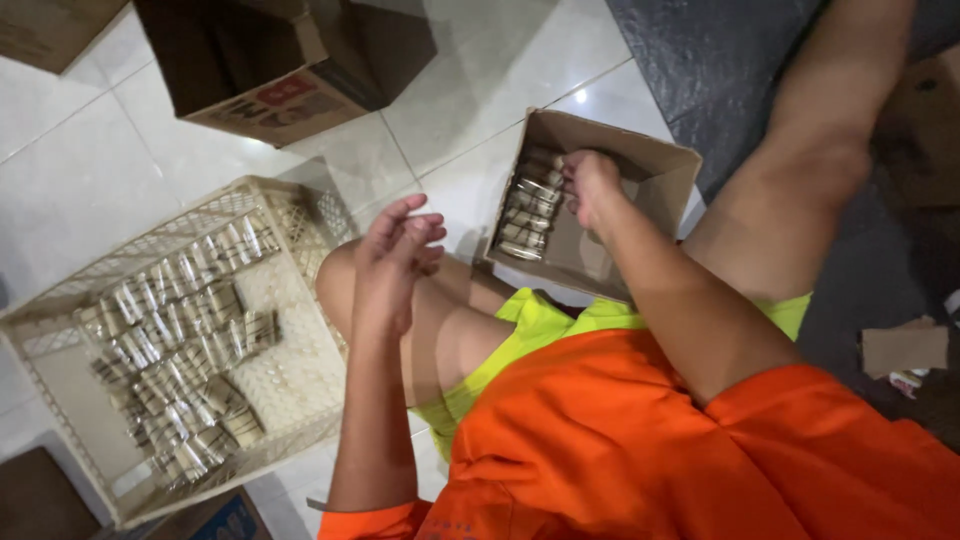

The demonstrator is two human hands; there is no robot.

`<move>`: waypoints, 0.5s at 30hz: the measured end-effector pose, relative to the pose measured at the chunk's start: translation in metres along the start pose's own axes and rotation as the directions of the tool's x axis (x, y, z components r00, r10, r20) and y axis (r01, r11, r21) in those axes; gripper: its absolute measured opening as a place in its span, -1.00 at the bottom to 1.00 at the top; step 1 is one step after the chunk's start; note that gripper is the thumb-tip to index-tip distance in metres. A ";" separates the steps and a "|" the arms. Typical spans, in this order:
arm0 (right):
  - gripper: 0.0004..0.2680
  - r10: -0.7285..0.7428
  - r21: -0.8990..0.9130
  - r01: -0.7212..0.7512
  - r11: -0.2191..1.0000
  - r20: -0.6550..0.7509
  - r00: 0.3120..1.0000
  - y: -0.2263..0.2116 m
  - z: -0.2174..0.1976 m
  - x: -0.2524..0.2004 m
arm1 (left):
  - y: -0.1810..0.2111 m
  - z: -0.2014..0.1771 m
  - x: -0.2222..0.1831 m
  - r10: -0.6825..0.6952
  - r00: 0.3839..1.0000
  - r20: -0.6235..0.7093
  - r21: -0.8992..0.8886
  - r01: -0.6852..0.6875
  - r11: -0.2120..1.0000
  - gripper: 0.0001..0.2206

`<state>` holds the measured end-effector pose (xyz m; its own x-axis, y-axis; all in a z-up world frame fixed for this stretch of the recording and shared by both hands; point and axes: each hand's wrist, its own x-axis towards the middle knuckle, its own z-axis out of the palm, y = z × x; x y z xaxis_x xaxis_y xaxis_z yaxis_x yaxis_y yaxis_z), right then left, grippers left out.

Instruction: Taping a cardboard box shut and then filling another box with small cylindrical items from a crate

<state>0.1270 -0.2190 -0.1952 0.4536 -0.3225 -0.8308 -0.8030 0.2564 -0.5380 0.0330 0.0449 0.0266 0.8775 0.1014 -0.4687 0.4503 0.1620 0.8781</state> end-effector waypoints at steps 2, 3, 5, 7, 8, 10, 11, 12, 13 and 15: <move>-0.89 -0.032 -0.052 0.030 0.998 -0.023 0.999 0.007 0.000 0.017 | -0.012 -0.006 -0.009 -0.058 0.998 -0.012 -0.026 0.058 0.998 -0.61; -0.89 -0.033 -0.067 0.032 0.997 -0.014 0.999 0.008 -0.009 0.015 | -0.013 -0.010 -0.011 -0.058 0.998 -0.028 -0.036 0.057 0.998 -0.61; -0.83 -0.158 -0.056 0.156 0.986 -0.040 0.987 0.007 -0.006 0.010 | -0.014 -0.028 -0.021 0.082 0.987 -0.135 -0.040 -0.088 0.995 -0.60; -0.80 -0.182 -0.172 0.196 0.965 0.095 0.979 -0.013 -0.036 -0.047 | -0.013 -0.063 -0.028 0.153 0.944 -0.292 -0.016 -0.165 0.986 -0.61; -0.77 -0.191 -0.250 0.235 0.939 0.189 0.963 -0.028 -0.045 -0.066 | -0.013 -0.083 -0.029 0.215 0.894 -0.393 0.031 -0.221 0.975 -0.61; -0.75 -0.203 -0.306 0.323 0.896 0.364 0.909 -0.064 -0.057 -0.132 | -0.016 -0.127 -0.033 0.151 0.788 -0.597 0.014 -0.178 0.984 -0.60; -0.69 -0.221 -0.314 0.396 0.863 0.470 0.855 -0.082 -0.068 -0.174 | -0.019 -0.149 -0.038 0.081 0.696 -0.714 -0.019 -0.135 0.991 -0.59; -0.69 -0.201 -0.325 0.411 0.852 0.521 0.830 -0.078 -0.082 -0.175 | -0.048 -0.181 -0.031 0.084 0.649 -0.756 -0.015 -0.145 0.989 -0.59; -0.67 -0.287 -0.286 0.565 0.774 0.636 0.716 -0.078 -0.096 -0.172 | -0.077 -0.213 -0.025 0.094 0.549 -0.831 0.094 -0.028 0.995 -0.63; -0.64 -0.350 -0.211 0.706 0.676 0.751 0.560 -0.083 -0.112 -0.164 | -0.133 -0.269 -0.017 0.112 0.420 -0.901 0.171 0.106 0.980 -0.67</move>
<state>0.0764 -0.2892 0.0013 0.8253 0.4139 -0.3841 -0.3044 -0.2468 -0.9200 -0.0858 0.2853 -0.1084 0.2700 0.9448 -0.1856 0.5621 0.0018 0.8271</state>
